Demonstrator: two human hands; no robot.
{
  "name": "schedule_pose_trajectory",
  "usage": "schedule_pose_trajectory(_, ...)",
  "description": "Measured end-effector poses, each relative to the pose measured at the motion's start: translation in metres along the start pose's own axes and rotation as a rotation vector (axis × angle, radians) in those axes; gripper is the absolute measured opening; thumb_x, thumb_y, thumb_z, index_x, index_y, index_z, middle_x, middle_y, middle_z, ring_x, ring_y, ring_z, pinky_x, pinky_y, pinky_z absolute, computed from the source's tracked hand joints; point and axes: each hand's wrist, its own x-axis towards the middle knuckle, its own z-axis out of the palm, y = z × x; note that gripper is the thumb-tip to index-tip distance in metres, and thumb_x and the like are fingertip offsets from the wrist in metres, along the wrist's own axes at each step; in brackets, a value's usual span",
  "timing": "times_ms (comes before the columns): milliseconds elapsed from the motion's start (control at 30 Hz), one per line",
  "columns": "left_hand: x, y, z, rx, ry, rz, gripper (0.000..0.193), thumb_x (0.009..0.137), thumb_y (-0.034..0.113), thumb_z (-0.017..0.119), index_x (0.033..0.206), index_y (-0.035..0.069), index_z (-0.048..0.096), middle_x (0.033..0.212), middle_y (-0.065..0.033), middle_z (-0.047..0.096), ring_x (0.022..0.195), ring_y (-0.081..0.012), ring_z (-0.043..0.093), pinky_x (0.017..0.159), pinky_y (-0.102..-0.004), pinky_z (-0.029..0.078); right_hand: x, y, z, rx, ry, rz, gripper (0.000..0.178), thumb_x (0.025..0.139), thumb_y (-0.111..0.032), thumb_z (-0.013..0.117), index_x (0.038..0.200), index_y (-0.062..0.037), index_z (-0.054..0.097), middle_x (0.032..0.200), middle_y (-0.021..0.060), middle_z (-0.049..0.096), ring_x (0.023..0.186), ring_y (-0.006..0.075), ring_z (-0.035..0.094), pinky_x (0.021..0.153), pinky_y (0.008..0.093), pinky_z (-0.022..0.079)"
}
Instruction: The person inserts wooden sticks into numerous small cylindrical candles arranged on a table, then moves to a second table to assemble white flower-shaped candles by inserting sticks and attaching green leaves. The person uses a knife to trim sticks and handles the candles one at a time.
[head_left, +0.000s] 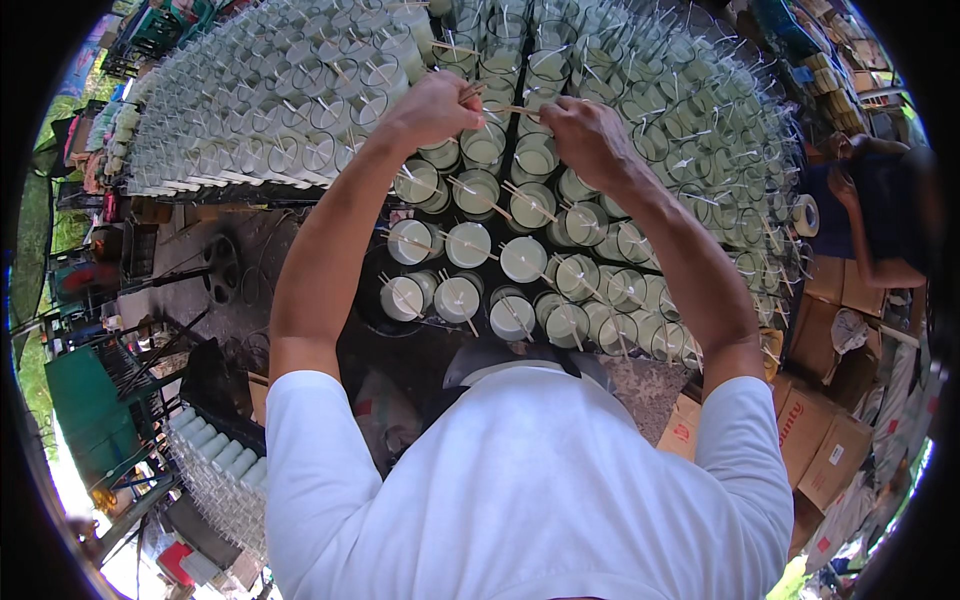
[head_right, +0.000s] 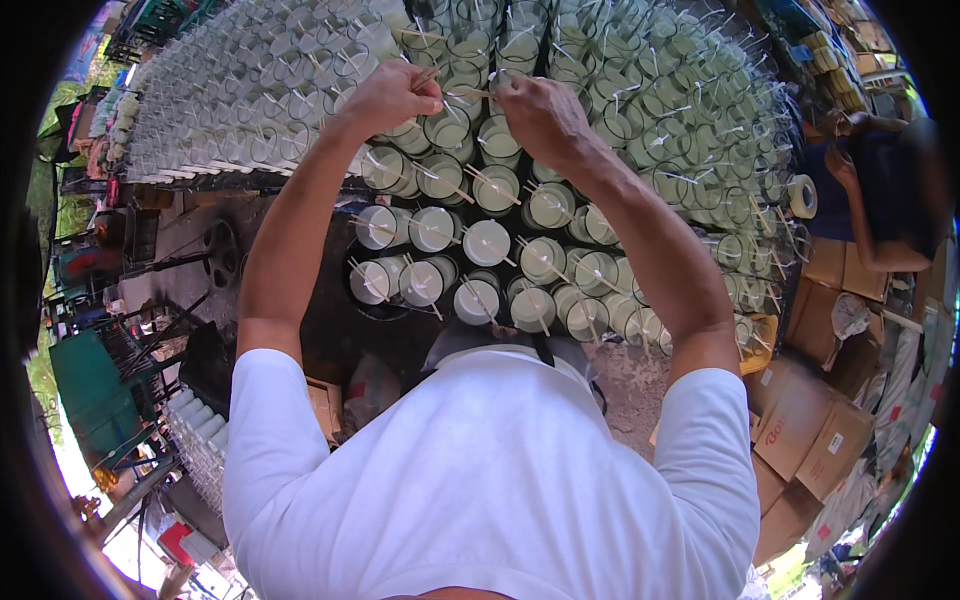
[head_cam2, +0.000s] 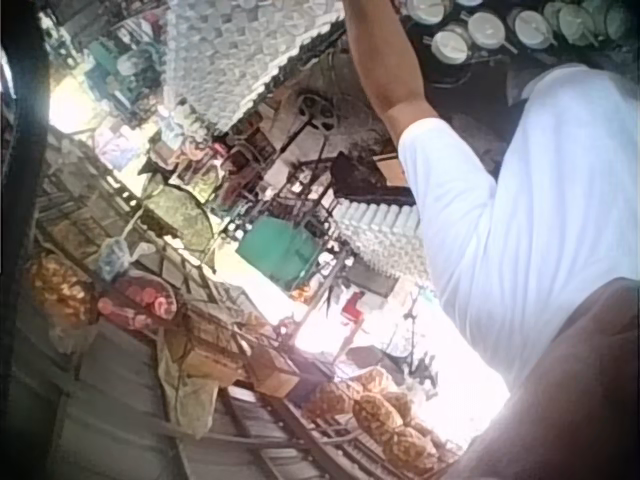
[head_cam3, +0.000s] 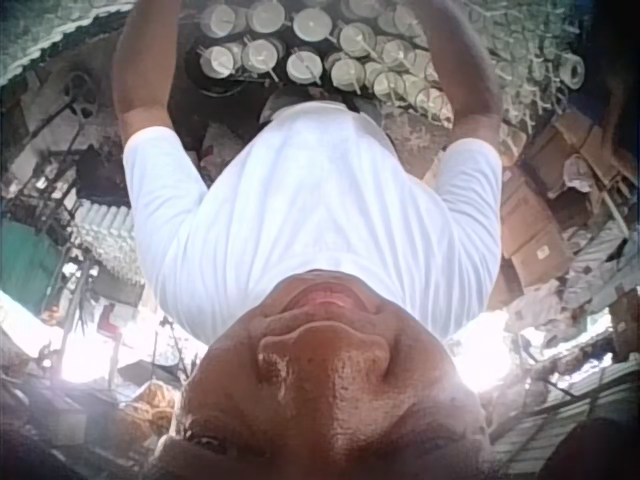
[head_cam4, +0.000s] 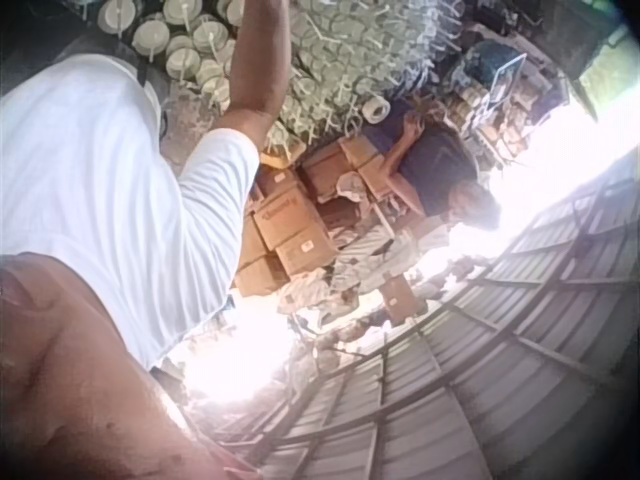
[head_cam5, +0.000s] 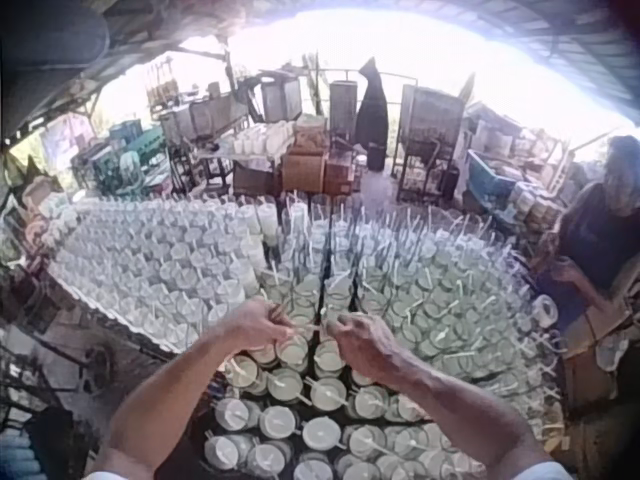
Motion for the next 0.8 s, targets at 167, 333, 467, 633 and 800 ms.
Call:
schedule_pose_trajectory(167, 0.015, -0.008, 0.034, 0.503, 0.188, 0.195, 0.027, 0.092, 0.024, 0.07, 0.109, 0.004, 0.072, 0.11, -0.0164, 0.069, 0.111, -0.0336, 0.063, 0.096, -0.0444, 0.05, -0.005, 0.014, 0.013, 0.045, -0.089, 0.153, 0.014, 0.086, -0.008, 0.062, 0.091, -0.0073, 0.075, 0.09, 0.0122, 0.07, 0.085, 0.0348, 0.071, 0.074, 0.0477, 0.056)
schedule_pose_trajectory(333, 0.019, -0.018, 0.038, 0.565, 0.07, 0.135, 0.023, 0.094, 0.023, 0.067, 0.105, 0.003, 0.071, 0.112, -0.0175, 0.067, 0.113, -0.0355, 0.062, 0.098, -0.0456, 0.05, -0.006, 0.008, 0.012, 0.035, -0.061, 0.118, 0.015, 0.085, -0.01, 0.062, 0.091, -0.009, 0.076, 0.095, 0.0117, 0.071, 0.098, 0.0328, 0.067, 0.083, 0.0471, 0.052)
schedule_pose_trajectory(467, 0.016, -0.026, 0.046, 0.561, 0.148, 0.196, 0.022, 0.092, 0.022, 0.07, 0.102, 0.003, 0.07, 0.107, -0.0169, 0.068, 0.11, -0.0358, 0.063, 0.095, -0.0457, 0.051, -0.002, 0.001, 0.019, 0.012, -0.135, 0.081, 0.015, 0.084, -0.012, 0.062, 0.089, -0.009, 0.076, 0.095, 0.0128, 0.07, 0.1, 0.0332, 0.066, 0.086, 0.0466, 0.05)
schedule_pose_trajectory(633, 0.011, -0.012, 0.041, 0.647, 0.074, 0.091, 0.021, 0.089, 0.02, 0.071, 0.101, 0.003, 0.07, 0.106, -0.0164, 0.068, 0.11, -0.0344, 0.064, 0.095, -0.0446, 0.052, 0.0, 0.001, 0.023, 0.031, -0.152, 0.084, 0.016, 0.082, -0.011, 0.062, 0.088, -0.0073, 0.076, 0.095, 0.014, 0.071, 0.098, 0.0338, 0.067, 0.085, 0.0471, 0.049)
schedule_pose_trajectory(800, 0.007, 0.003, 0.038, 0.76, 0.022, 0.051, 0.017, 0.088, 0.011, 0.065, 0.103, 0.002, 0.069, 0.108, -0.0164, 0.068, 0.111, -0.0331, 0.065, 0.097, -0.0435, 0.052, 0.001, 0.002, 0.025, 0.068, -0.147, 0.091, 0.017, 0.081, -0.012, 0.062, 0.088, -0.0055, 0.076, 0.096, 0.0141, 0.071, 0.097, 0.0352, 0.067, 0.086, 0.0477, 0.05)
